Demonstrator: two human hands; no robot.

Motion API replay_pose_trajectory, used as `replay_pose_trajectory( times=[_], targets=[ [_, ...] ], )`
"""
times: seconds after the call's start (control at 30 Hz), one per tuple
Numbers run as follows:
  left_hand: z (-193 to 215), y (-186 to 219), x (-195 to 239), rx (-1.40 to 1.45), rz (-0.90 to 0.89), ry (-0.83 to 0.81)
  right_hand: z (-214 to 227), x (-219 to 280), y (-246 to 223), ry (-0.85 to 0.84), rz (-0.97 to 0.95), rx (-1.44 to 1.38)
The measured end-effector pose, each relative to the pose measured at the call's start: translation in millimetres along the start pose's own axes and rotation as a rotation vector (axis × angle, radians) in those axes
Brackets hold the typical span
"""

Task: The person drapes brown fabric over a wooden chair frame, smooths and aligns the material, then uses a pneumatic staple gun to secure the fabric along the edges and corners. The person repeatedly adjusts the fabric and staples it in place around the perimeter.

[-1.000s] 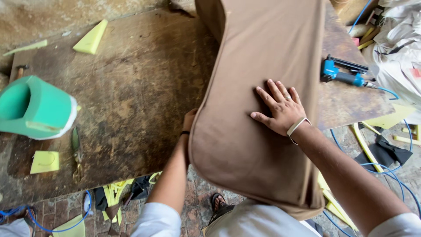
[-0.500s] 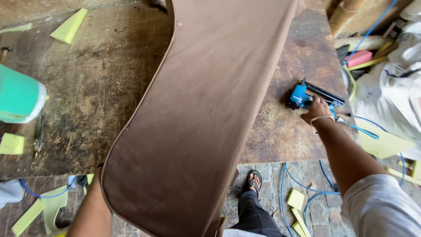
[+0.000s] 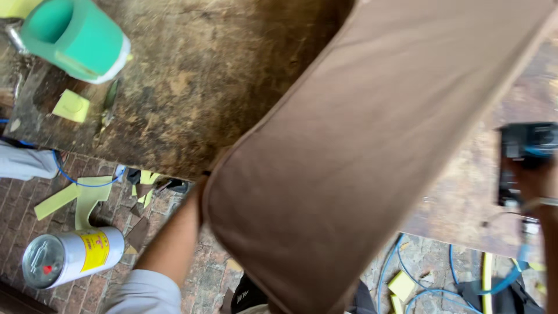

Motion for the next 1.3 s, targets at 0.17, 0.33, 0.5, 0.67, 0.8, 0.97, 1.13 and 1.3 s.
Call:
replay_pose_trajectory(
  times=[0.17, 0.33, 0.5, 0.67, 0.8, 0.97, 1.13, 1.3],
  targets=[
    [-1, -10, -40, 0.135, -0.138, -0.102, 50, 9, -231, 0.019, 0.255, 0.05],
    [-35, -24, -40, 0.412, -0.168, -0.109, 67, -2, -435, -0.538, 0.382, 0.518],
    [-53, -33, -38, 0.453, -0.137, -0.078, 54, -4, -569, -1.063, 0.369, 0.882],
    [-50, -25, -19, 0.316, -0.226, -0.022, 10, 32, -621, -1.407, 0.35, 1.056],
    [-47, -28, -14, 0.302, -0.217, -0.088, -28, 52, -642, -1.559, 0.332, 1.12],
    [-50, -26, -9, 0.331, -0.232, -0.108, -49, 63, -640, -1.673, 0.329, 1.18],
    [-46, -26, -2, 0.348, -0.233, -0.08, -59, 72, -635, -1.735, 0.31, 1.175],
    [-48, -25, -4, 0.351, -0.225, -0.065, -64, 74, -635, -1.731, 0.368, 1.202]
  ],
)
Point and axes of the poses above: each hand's wrist, its own x-axis away from the middle knuckle, its own z-axis out of the back of the hand, y = z × x, the point moved 5 cm from there along -x, towards the middle knuckle, and after that the axes turned 5 degrees about x, right-handed, at the moved point
